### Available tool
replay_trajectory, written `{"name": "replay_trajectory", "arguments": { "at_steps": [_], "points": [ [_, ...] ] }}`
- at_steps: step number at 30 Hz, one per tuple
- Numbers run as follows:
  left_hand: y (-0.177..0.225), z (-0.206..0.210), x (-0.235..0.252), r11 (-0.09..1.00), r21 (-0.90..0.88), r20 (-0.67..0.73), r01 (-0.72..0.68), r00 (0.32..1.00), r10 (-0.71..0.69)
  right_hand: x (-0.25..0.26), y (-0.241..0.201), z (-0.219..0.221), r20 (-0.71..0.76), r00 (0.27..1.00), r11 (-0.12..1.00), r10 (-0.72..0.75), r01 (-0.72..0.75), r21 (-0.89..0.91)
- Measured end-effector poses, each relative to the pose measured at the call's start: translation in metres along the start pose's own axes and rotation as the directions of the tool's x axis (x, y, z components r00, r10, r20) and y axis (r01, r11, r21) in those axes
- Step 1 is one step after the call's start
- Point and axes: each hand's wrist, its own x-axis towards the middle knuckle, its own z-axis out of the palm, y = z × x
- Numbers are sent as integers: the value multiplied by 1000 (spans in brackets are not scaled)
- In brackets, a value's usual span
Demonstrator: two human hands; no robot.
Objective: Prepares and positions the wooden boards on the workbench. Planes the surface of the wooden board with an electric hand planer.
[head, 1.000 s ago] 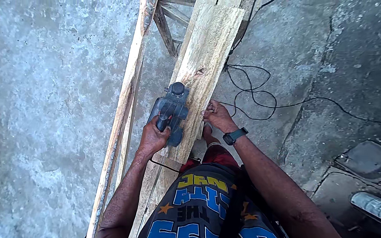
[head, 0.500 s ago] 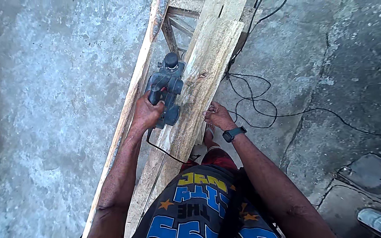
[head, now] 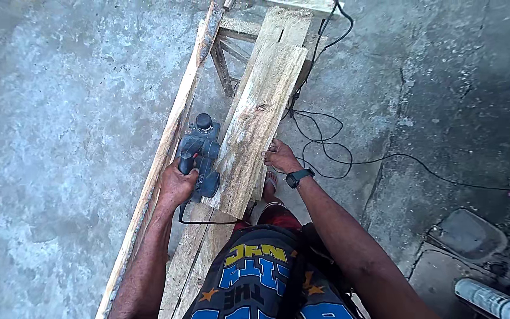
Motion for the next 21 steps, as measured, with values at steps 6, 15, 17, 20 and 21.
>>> {"name": "replay_trajectory", "arguments": {
  "at_steps": [6,15,17,20,21],
  "points": [
    [23,35,17,995,92,104,26,994,-35,-8,-21,-10,80,997,1000,20,-18,-23],
    [52,80,72,995,100,143,25,989,-40,-4,-25,-21,158,987,999,17,-10,-42],
    [62,86,83,993,119,140,16,990,-33,-1,-26,-24,179,984,998,10,1,-60],
    [76,94,101,990,140,150,23,988,-45,0,-24,-26,200,980,997,14,2,-79],
    [81,96,107,989,149,151,18,988,-41,1,-23,-26,203,979,996,7,11,-86]
  ]
}}
